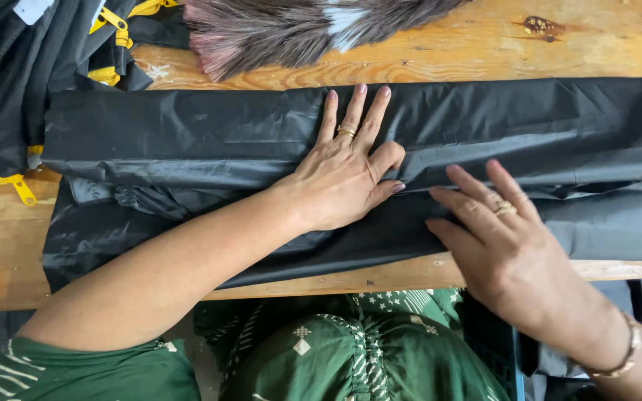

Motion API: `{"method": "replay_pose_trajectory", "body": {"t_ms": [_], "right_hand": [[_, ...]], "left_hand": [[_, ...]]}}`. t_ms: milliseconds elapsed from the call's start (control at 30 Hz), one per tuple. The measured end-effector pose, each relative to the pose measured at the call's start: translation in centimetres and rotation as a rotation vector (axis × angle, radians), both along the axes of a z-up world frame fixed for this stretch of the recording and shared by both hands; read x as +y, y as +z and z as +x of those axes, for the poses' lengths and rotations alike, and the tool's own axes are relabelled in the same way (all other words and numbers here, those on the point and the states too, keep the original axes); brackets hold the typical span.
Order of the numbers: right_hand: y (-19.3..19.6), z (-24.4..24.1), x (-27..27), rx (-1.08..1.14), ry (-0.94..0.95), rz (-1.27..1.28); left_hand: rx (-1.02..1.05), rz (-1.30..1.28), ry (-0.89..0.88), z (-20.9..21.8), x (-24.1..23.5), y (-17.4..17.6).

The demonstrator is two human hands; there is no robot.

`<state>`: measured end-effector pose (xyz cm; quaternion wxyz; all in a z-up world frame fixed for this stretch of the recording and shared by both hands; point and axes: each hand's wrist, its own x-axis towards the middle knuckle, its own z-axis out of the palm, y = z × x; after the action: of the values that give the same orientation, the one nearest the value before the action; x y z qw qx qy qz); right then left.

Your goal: The person folds a black fabric item on a wooden table, repeatedly folding it into a compact rectangular shape. They then secure the folded item with a yellow drawstring, pulling it tight to complete the bundle.

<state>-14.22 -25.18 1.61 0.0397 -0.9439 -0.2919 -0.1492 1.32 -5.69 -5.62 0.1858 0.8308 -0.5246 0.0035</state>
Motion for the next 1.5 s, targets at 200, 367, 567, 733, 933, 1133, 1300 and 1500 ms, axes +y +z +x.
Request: {"method": "replay_pose_trajectory", "body": {"t_ms": [200, 367, 567, 733, 933, 1133, 1300, 1500], "right_hand": [[1.8, 2.9, -2.2, 0.218, -0.034, 0.023], [3.9, 5.7, -3.0, 0.518, -0.006, 0.162], [4.8, 8.9, -4.7, 0.798, -0.2, 0.07], [5.3, 11.9, -5.0, 0.766, -0.082, 0.031], [3.7, 16.1, -6.4, 0.916, -0.108, 0.039], [3.7, 18.1, -4.9, 1.13, -0.411, -0.078], [4.0, 18.8, -4.6, 1.11, -0.511, -0.018], [2.8, 19.7, -5.6, 1.132, -0.38, 0.077]], "left_hand": [[0.413, 0.357, -0.035, 0.4, 0.0, 6.1], [0.498, 0.459, -0.076, 1.5, 0.1, 8.0], [0.455, 0.461, -0.115, 2.0, -0.1, 7.8], [0.283, 0.505, -0.191, 2.9, -0.9, 7.1], [0.315, 0.763, -0.206, 4.3, -1.7, 7.7], [0.452, 0.802, -0.29, 6.0, -1.1, 9.2], [0.544, 0.807, -0.192, 6.9, 0.2, 11.3], [0.552, 0.918, 0.08, 4.9, 4.2, 16.6]]}}
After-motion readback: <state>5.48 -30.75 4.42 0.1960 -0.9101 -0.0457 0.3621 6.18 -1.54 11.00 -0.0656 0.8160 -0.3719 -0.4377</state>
